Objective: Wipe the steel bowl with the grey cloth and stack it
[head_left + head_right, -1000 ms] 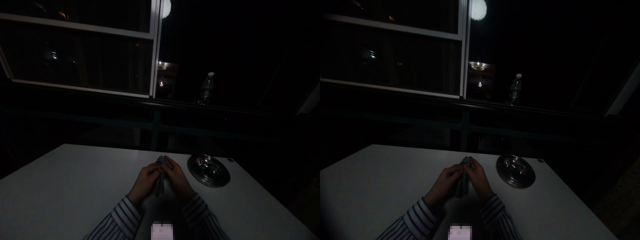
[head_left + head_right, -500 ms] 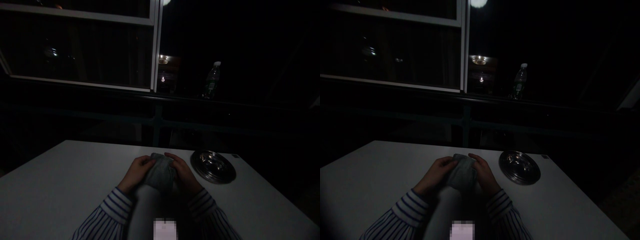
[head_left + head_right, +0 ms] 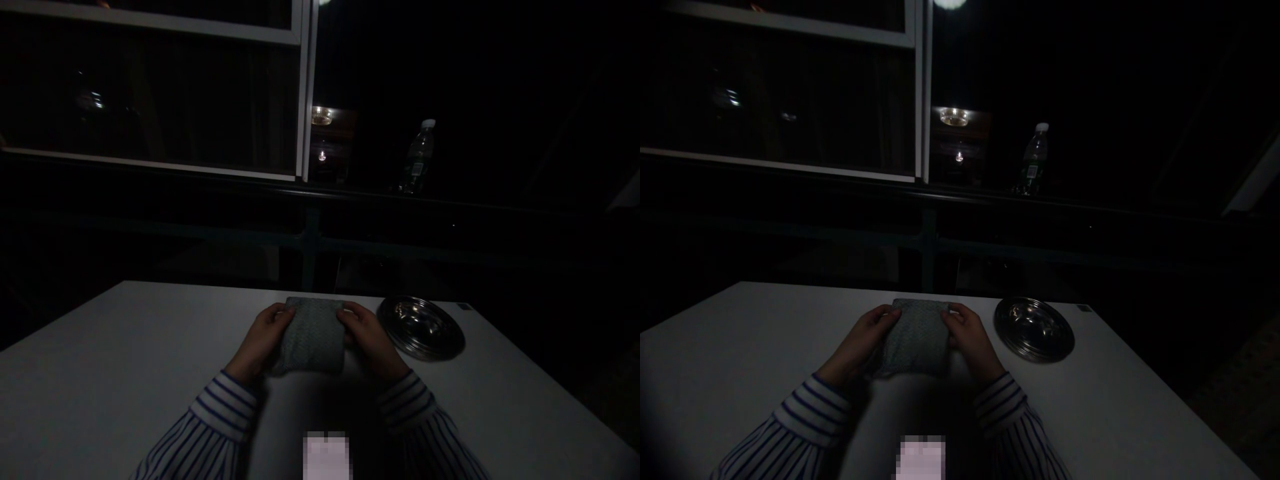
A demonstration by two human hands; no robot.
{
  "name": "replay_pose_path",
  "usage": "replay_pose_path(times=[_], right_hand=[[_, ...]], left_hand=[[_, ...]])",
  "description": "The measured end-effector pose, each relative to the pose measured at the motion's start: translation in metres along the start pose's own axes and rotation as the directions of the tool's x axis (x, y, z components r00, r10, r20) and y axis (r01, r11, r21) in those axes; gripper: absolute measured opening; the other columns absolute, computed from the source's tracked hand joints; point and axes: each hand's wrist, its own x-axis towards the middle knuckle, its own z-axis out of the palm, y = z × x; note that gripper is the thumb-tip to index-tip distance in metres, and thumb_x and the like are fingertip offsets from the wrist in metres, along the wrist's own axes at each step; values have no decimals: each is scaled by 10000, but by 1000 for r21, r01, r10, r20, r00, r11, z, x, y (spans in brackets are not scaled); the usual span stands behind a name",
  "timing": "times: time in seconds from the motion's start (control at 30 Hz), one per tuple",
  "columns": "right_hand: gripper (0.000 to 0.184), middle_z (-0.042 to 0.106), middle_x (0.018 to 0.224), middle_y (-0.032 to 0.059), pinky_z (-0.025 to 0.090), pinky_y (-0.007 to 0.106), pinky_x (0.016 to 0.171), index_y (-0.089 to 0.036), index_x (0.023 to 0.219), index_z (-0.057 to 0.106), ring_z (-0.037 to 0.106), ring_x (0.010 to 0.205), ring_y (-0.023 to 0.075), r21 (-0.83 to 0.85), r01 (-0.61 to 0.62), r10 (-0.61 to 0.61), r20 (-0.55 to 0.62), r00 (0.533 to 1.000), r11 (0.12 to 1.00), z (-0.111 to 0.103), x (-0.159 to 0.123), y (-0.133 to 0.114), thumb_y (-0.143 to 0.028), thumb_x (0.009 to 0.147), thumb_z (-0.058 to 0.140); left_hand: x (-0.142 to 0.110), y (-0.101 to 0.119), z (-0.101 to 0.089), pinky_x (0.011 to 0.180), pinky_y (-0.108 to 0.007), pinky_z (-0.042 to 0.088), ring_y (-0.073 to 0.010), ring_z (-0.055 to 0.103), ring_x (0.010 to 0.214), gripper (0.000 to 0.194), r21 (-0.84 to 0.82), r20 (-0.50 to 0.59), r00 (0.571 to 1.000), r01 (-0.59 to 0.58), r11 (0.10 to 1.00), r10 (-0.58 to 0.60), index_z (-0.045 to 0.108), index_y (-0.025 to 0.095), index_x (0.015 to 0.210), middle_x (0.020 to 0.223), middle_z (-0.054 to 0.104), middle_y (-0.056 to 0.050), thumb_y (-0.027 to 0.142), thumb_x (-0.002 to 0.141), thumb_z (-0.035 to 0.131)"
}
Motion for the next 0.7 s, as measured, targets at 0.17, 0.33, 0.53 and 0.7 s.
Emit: replay_pose_path(times=[0.17, 0.33, 0.53, 0.7], right_hand=[[351, 616, 701, 19, 375, 225, 522, -150, 868, 625, 533, 600, 130, -58, 91, -93, -32, 995, 994, -1, 1, 0, -452, 688, 615], [358, 619, 716, 20, 380, 235, 538, -156, 844, 632, 536, 622, 143, -107, 126, -130, -27, 991, 986, 2, 0, -1, -484, 708, 583], [390, 648, 790, 39, 422, 281, 666, -164, 911, 610, 584, 740, 185, -91, 151, -154, -21, 988, 984, 7, -3, -3, -495, 705, 588], [455, 651, 843, 53, 447, 307, 676, -164, 1047, 525, 613, 763, 200, 6, 48, -48, 104, 993, 999, 14, -2, 10, -452, 704, 605]], left_hand=[[0, 0, 2, 539, -234, 398, -124, 536, 569, 326, -84, 37, 999, -10, 996, 13, 551, 171, 816, 615, 573, 31, 460, 681, 615], [-2, 4, 3, 591, -246, 425, -143, 571, 636, 381, -88, 30, 999, -16, 996, 19, 577, 167, 915, 691, 623, 5, 457, 674, 630], [-3, -1, 10, 613, -264, 447, -165, 592, 684, 394, -147, 37, 999, -32, 989, 38, 597, 138, 907, 780, 656, -46, 471, 696, 597], [-4, -4, 19, 607, -279, 467, -170, 606, 696, 470, -242, -108, 993, -70, 968, 44, 555, 168, 1001, 827, 653, -45, 525, 696, 555]])
